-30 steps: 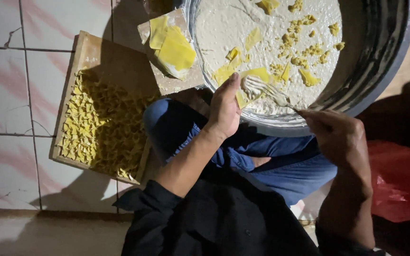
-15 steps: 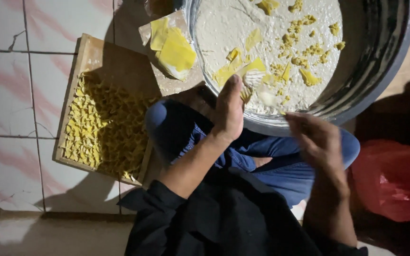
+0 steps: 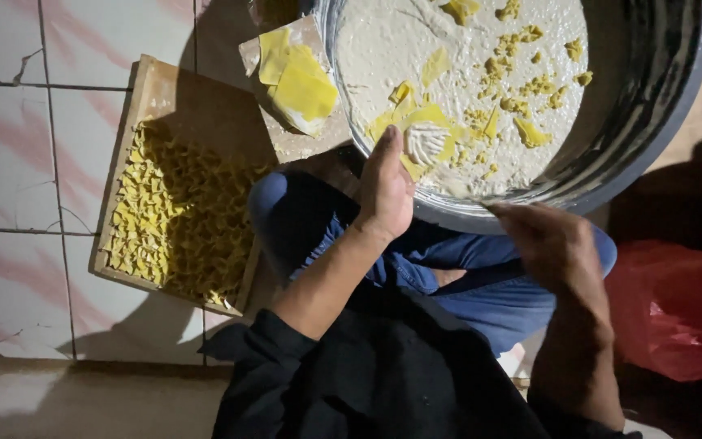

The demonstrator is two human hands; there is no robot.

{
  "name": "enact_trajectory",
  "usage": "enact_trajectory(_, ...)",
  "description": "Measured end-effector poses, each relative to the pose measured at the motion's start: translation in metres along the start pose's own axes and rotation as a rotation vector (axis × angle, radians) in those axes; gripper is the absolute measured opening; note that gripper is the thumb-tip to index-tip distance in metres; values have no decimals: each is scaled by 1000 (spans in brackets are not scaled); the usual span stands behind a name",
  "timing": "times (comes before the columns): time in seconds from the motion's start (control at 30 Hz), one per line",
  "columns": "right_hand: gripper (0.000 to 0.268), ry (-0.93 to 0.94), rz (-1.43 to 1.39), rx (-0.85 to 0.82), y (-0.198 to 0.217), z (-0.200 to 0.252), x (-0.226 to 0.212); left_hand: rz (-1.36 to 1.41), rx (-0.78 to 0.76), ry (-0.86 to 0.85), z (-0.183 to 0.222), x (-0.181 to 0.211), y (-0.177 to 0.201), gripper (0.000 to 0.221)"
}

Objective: Filling and folding small dough squares into dumplings

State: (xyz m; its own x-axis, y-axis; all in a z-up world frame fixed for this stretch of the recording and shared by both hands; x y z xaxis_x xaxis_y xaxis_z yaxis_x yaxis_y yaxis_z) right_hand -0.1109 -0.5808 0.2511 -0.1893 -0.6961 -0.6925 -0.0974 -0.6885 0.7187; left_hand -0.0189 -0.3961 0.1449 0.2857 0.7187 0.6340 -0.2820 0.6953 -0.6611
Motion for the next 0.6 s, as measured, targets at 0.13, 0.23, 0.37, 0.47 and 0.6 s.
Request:
enact_trajectory(0.13,15,40,37,103,7,-1,-5,2,24,12,1,-2,-3,54)
enact_trajectory(0.23,11,172,58,116,-2,-8,-1,25,31,30,3,-7,-4,49)
enact_trajectory(0.37,9,101,155,106,5,-9,27,71,40,42,-10,1,16,52)
enact_trajectory(0.47,1,44,129,107,13,-7,37,37,3,114,-4,17,7,54)
enact_trajectory(0.6,20,-58,-586,113,-21,-13,74,7,17,130,3,25,1,43)
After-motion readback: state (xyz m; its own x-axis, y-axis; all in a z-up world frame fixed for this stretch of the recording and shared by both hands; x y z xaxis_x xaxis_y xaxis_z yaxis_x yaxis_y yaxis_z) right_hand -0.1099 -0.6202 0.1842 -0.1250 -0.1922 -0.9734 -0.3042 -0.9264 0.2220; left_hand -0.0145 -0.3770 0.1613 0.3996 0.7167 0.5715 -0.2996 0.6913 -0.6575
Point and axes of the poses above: each hand's wrist, its own z-axis away from the middle knuckle, its own y-axis out of the back of the hand, x = y × z, the point moved 6 cm from there along -z, towards the middle knuckle, and after that the axes turned 8 degrees about x, right-handed, at the moved point
